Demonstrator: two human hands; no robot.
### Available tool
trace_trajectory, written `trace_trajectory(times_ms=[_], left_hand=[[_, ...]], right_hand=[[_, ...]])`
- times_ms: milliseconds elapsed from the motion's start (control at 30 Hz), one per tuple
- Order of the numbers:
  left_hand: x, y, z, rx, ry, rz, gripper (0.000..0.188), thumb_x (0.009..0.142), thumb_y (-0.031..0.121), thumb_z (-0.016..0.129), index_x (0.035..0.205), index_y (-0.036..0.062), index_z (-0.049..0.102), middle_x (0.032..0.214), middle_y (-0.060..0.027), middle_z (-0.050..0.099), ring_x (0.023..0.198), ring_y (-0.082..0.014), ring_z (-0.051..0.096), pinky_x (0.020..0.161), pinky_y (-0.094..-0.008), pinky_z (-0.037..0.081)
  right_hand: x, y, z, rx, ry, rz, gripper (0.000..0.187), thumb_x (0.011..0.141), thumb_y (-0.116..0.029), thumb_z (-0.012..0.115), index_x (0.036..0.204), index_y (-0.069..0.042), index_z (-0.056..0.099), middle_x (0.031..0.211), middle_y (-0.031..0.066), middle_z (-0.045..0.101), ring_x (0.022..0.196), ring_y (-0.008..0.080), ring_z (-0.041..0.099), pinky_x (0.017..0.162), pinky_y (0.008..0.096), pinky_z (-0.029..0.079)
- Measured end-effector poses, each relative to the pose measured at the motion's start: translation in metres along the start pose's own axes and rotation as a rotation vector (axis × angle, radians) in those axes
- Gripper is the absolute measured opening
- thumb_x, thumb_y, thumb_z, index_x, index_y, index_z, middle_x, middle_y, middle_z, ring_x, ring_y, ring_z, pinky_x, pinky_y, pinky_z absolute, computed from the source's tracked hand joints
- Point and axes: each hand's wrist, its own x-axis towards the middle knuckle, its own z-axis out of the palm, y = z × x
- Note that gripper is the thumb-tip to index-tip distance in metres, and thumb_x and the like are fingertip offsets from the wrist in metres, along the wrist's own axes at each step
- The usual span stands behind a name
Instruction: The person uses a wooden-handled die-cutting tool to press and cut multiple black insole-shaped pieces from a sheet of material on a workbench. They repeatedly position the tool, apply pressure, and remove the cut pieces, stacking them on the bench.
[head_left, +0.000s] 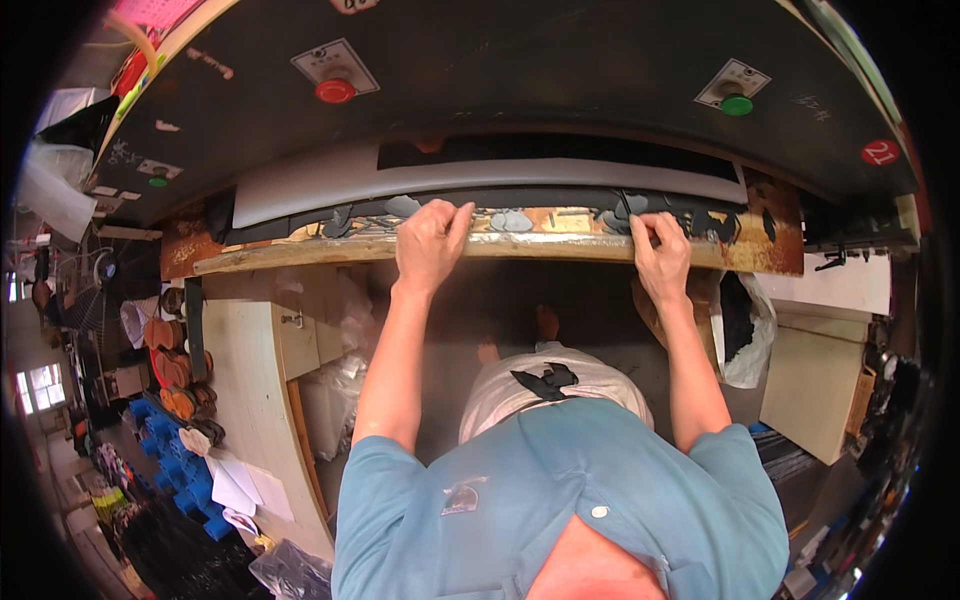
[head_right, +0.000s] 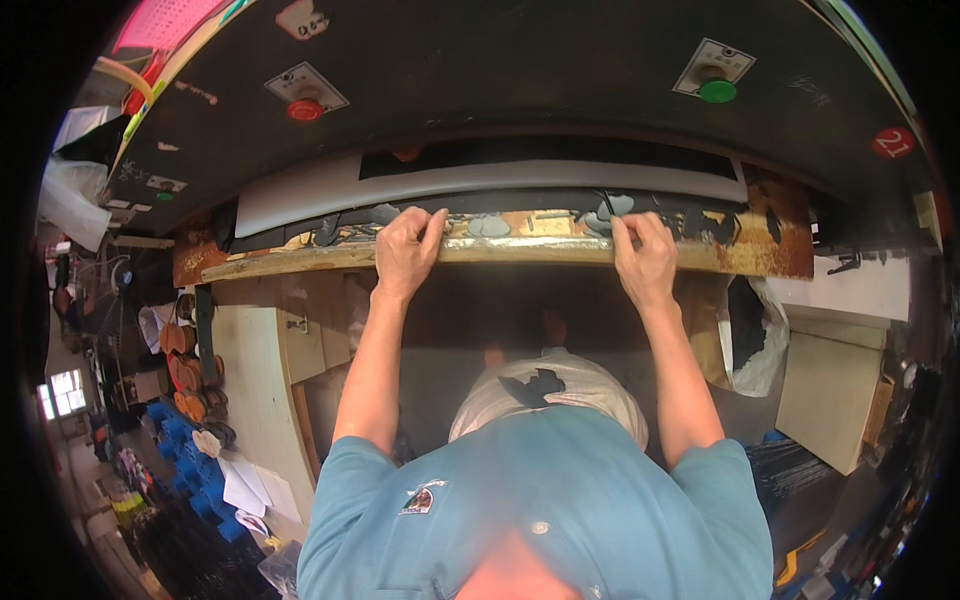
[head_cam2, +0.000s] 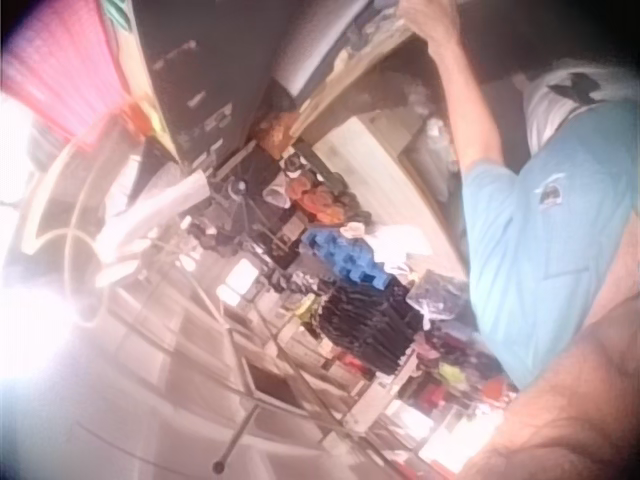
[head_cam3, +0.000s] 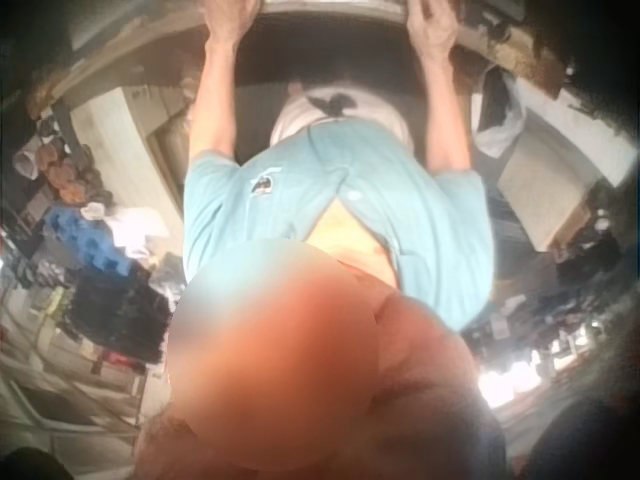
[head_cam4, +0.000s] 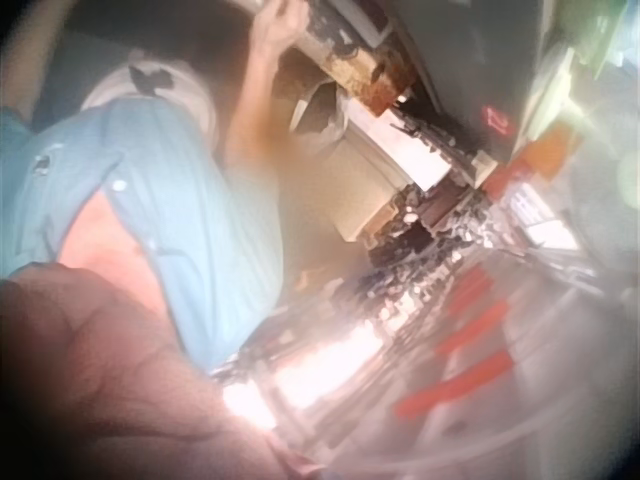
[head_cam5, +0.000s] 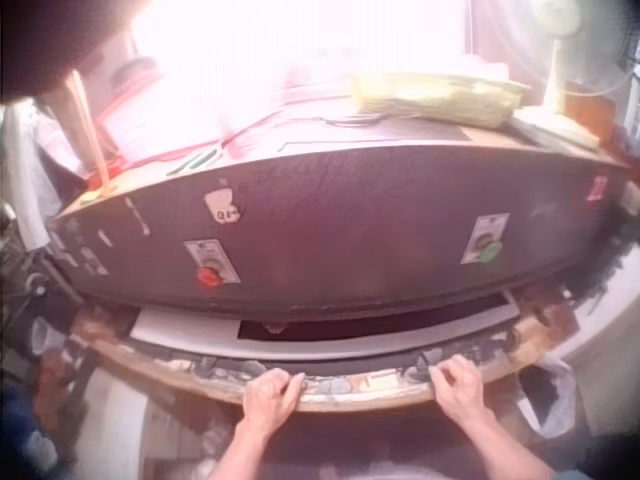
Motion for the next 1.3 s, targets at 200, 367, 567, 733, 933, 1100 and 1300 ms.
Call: trace_trajectory(times_ms=[200, 367, 567, 733, 933, 1100, 1300], left_hand=[[-0.049, 0.000, -0.018, -0.007, -0.090, 0.008, 0.026, 0.092, 0.011, 0.079, 0.073, 0.0024, 0.064, 0.074, -0.0145, 0.065, 0.067, -0.0362, 0.064, 0.061, -0.0455, 0.051], [-0.086, 0.014, -0.052, -0.233, -0.150, -0.043, 0.021, 0.090, 0.011, 0.082, 0.078, 0.0023, 0.066, 0.076, -0.0134, 0.066, 0.069, -0.0363, 0.065, 0.062, -0.0429, 0.052], [-0.072, -0.026, -0.084, -0.193, 0.152, -0.229, 0.033, 0.101, 0.000, 0.059, 0.133, -0.0044, 0.065, 0.125, -0.0250, 0.073, 0.120, -0.0413, 0.069, 0.103, -0.0461, 0.054], [-0.028, -0.078, -0.062, 0.048, -0.003, -0.231, 0.048, 0.100, -0.003, 0.055, 0.147, -0.0066, 0.055, 0.139, -0.0281, 0.066, 0.139, -0.0463, 0.057, 0.118, -0.0549, 0.042], [-0.031, -0.088, -0.045, 0.150, -0.105, -0.229, 0.047, 0.098, -0.002, 0.061, 0.145, -0.0006, 0.060, 0.146, -0.0220, 0.066, 0.144, -0.0450, 0.054, 0.120, -0.0587, 0.040], [-0.019, -0.082, -0.053, 0.243, -0.207, -0.155, 0.039, 0.097, 0.005, 0.067, 0.134, -0.0038, 0.066, 0.150, -0.0214, 0.063, 0.148, -0.0453, 0.050, 0.123, -0.0579, 0.037], [0.004, -0.006, -0.045, -0.601, -0.288, -0.299, 0.112, 0.087, 0.048, 0.089, 0.164, -0.0089, 0.032, 0.166, -0.0327, 0.040, 0.159, -0.0484, 0.033, 0.128, -0.0528, 0.033]], right_hand=[[-0.040, -0.025, -0.003, 0.188, -0.039, 0.507, 0.018, 0.101, -0.015, 0.077, 0.094, 0.000, 0.074, 0.079, -0.0011, 0.063, 0.074, 0.0072, 0.053, 0.067, 0.0271, 0.044], [-0.026, -0.096, 0.042, 0.306, -0.117, 0.047, 0.011, 0.099, -0.006, 0.074, 0.106, 0.003, 0.072, 0.097, 0.0072, 0.068, 0.086, 0.0157, 0.062, 0.082, 0.0282, 0.051], [0.017, -0.187, 0.167, 0.180, -0.463, -0.062, 0.099, 0.080, -0.042, 0.091, 0.154, 0.009, 0.048, 0.155, 0.0378, 0.045, 0.146, 0.0497, 0.047, 0.124, 0.0509, 0.038], [0.041, -0.208, 0.246, -0.205, -0.359, -0.210, 0.094, 0.078, -0.041, 0.084, 0.152, 0.006, 0.052, 0.153, 0.0473, 0.039, 0.134, 0.0596, 0.047, 0.110, 0.0651, 0.042], [0.065, -0.192, 0.233, 0.175, -0.462, 0.047, 0.082, 0.074, -0.031, 0.086, 0.145, 0.003, 0.064, 0.160, 0.0371, 0.041, 0.135, 0.0457, 0.054, 0.114, 0.0539, 0.045], [0.100, -0.175, 0.169, 0.994, -0.587, 0.544, 0.093, 0.076, -0.016, 0.085, 0.156, 0.013, 0.047, 0.147, 0.0231, 0.061, 0.137, 0.0277, 0.059, 0.119, 0.0377, 0.044], [0.079, -0.166, 0.154, 1.208, -0.532, 0.633, 0.087, 0.080, -0.005, 0.077, 0.158, 0.011, 0.044, 0.153, 0.0208, 0.056, 0.140, 0.0257, 0.056, 0.119, 0.0365, 0.042]])
